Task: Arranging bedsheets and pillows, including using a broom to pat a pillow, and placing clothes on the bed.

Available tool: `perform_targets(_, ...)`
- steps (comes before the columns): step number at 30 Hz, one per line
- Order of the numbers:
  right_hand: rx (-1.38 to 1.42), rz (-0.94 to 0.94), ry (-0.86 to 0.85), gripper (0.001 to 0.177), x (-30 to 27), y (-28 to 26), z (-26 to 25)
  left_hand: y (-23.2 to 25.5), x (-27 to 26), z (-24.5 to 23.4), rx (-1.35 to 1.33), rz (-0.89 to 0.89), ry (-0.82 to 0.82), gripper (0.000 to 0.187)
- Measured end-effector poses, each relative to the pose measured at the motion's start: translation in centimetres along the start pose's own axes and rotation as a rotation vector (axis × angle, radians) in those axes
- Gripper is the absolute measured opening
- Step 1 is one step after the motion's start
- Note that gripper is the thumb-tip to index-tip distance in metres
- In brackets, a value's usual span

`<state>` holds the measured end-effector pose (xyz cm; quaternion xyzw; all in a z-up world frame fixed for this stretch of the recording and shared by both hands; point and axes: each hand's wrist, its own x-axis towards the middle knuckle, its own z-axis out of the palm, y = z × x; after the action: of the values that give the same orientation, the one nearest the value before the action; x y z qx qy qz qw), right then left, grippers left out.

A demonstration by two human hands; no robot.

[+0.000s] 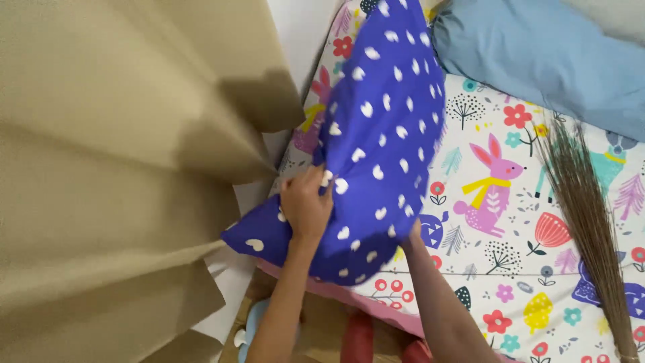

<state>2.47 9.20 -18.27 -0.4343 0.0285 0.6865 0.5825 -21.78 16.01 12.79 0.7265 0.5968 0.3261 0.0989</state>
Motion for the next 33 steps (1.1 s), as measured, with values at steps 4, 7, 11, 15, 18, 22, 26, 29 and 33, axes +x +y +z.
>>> perform_targets(4, -0.089, 0.026, 0.020, 0.067, 9.4, -0.4, 2.8, -5.1, 2.7, 0.4, 0.085, 0.015, 0.094, 0.031)
perform_targets(7, -0.413, 0.018, 0.044, 0.077, 12.3, 0.2, 8.3, -11.4, 4.5, 2.2, 0.328, -0.042, 0.117, 0.037)
perform_targets(11, -0.813, 0.176, -0.013, 0.105, 9.9, 2.4, 15.5, -16.9, 5.5, 3.0, 0.433, -0.143, 0.019, 0.062)
perform_targets(15, -1.031, 0.088, -0.129, 0.104, 11.0, 8.5, 16.1, -19.4, 2.2, 5.0, 0.533, -0.153, -0.108, 0.074)
perform_targets(18, -1.419, -0.165, -0.237, 0.104, 10.6, 11.4, 15.0, -18.7, -1.1, 5.2, 0.640, -0.133, -0.199, 0.080)
perform_targets(22, -2.013, 0.036, -0.397, 0.103, 3.5, 9.7, 16.5, -19.9, -6.5, 6.9, 0.692, -0.203, -0.355, 0.085)
perform_targets(26, -2.068, 0.109, -0.612, 0.088, 5.1, 12.8, 8.4, -18.5, -12.1, 9.1, 0.643, -0.290, -0.415, 0.086)
perform_targets(29, -1.969, -0.030, -0.678, 0.072, 3.4, 12.7, 6.1, -18.7, -19.6, 11.9, 0.456, -0.490, -0.734, 0.067)
perform_targets(33, -1.805, -0.150, -0.571, 0.059, -0.2, 11.4, 5.4, -17.7, -28.9, 14.3, 0.424, -0.683, -0.486, 0.067)
